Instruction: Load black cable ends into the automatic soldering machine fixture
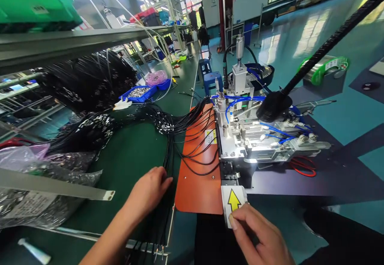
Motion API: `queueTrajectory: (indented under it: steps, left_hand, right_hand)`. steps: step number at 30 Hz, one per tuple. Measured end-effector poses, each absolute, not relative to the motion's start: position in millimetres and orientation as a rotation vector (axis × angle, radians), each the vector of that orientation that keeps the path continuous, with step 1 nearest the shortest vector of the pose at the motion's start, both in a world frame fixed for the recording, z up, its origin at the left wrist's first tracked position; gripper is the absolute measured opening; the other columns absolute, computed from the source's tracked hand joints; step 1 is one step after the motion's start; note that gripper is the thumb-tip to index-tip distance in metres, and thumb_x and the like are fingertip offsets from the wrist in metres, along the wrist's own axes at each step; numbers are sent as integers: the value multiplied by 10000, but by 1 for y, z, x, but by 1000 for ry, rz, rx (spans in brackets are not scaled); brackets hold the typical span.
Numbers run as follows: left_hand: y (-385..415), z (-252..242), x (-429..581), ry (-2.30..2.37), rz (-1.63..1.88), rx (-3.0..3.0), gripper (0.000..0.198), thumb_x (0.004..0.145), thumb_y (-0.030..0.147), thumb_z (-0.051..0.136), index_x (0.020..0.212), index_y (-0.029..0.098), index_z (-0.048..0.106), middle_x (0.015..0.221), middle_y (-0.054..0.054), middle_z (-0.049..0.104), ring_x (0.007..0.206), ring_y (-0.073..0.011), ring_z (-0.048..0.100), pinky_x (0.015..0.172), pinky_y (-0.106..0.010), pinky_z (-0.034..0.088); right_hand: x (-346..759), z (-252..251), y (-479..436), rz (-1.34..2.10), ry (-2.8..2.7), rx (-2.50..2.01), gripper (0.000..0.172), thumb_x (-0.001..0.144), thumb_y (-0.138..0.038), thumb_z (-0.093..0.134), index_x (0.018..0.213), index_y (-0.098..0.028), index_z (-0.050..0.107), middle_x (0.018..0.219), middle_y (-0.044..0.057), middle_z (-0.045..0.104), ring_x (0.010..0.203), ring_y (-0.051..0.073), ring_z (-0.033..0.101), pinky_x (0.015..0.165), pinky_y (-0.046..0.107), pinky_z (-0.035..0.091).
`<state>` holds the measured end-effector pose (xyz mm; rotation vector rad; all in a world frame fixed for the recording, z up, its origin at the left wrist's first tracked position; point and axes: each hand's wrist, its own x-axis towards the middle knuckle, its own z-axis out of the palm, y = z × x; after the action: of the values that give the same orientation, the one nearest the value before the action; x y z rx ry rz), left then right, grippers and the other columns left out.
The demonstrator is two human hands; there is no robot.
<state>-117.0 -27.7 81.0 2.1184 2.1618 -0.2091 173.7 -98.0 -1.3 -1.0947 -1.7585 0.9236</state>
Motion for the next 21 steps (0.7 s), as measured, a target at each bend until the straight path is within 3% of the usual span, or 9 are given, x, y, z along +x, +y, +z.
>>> queueTrajectory:
  steps: [5,8,9,11,13,14,16,18,21]
  left_hand:
    - [-34,55,-105,2270,-195,2017,192,889,248,448,708,190,471,739,-68,625,727,-213,628,626,-287,406]
    - [-27,64,-105,2186,150,1750,42,864,230,477,863,188,484,671,-13,616,580,-160,589,526,-244,382]
    - [-25,69,-104,2089,296,1622,109,874,265,484,956,195,469,670,10,616,505,-138,552,469,-227,358]
    - [-21,78,-96,1822,520,1408,238,893,372,494,1055,209,432,705,27,624,408,-103,470,378,-203,295]
    - [-20,84,-83,1583,593,1322,288,903,457,486,1021,194,470,758,2,635,411,-86,454,357,-196,294]
    - [-21,85,-76,1498,580,1334,304,916,469,465,1006,180,500,755,-8,635,431,-87,466,374,-198,326]
    - [-23,84,-59,1386,500,1463,323,953,432,416,1071,162,548,725,-14,631,498,-107,524,468,-223,427]
    - [-25,80,-43,1320,425,1736,317,965,346,424,1201,178,553,819,-40,659,683,-147,614,653,-276,505]
    - [-23,73,-24,1266,354,2242,288,958,256,465,1198,210,616,1010,-87,643,893,-198,613,799,-342,487]
  right_hand:
    - [160,4,-103,965,-1831,-1042,119,932,-219,490,839,-232,562,702,-1,559,592,141,547,565,250,431]
    - [154,3,-104,1061,-1882,-982,100,895,-167,509,890,-234,583,738,-1,601,639,142,588,604,243,463]
    - [152,1,-104,1104,-1884,-951,177,869,-132,521,988,-242,595,773,-1,627,664,142,607,625,240,481]
    - [145,-4,-104,1198,-1838,-894,533,793,-55,545,1276,-277,512,906,1,672,706,136,636,671,240,519]
    - [139,-6,-102,1303,-1740,-847,827,715,3,560,1446,-325,354,1070,12,668,751,127,657,709,244,550]
    - [137,-6,-101,1357,-1680,-831,874,695,17,569,1459,-343,343,1130,17,655,783,126,667,733,249,559]
    - [136,-1,-97,1438,-1528,-850,773,711,1,605,1391,-333,456,1163,25,651,855,139,678,802,275,562]
    - [140,7,-90,1495,-1341,-916,507,785,-89,643,1251,-278,585,1090,38,680,872,156,682,815,298,560]
    - [153,18,-77,1557,-1061,-999,256,866,-249,652,1119,-210,637,996,61,698,783,159,682,723,298,568]
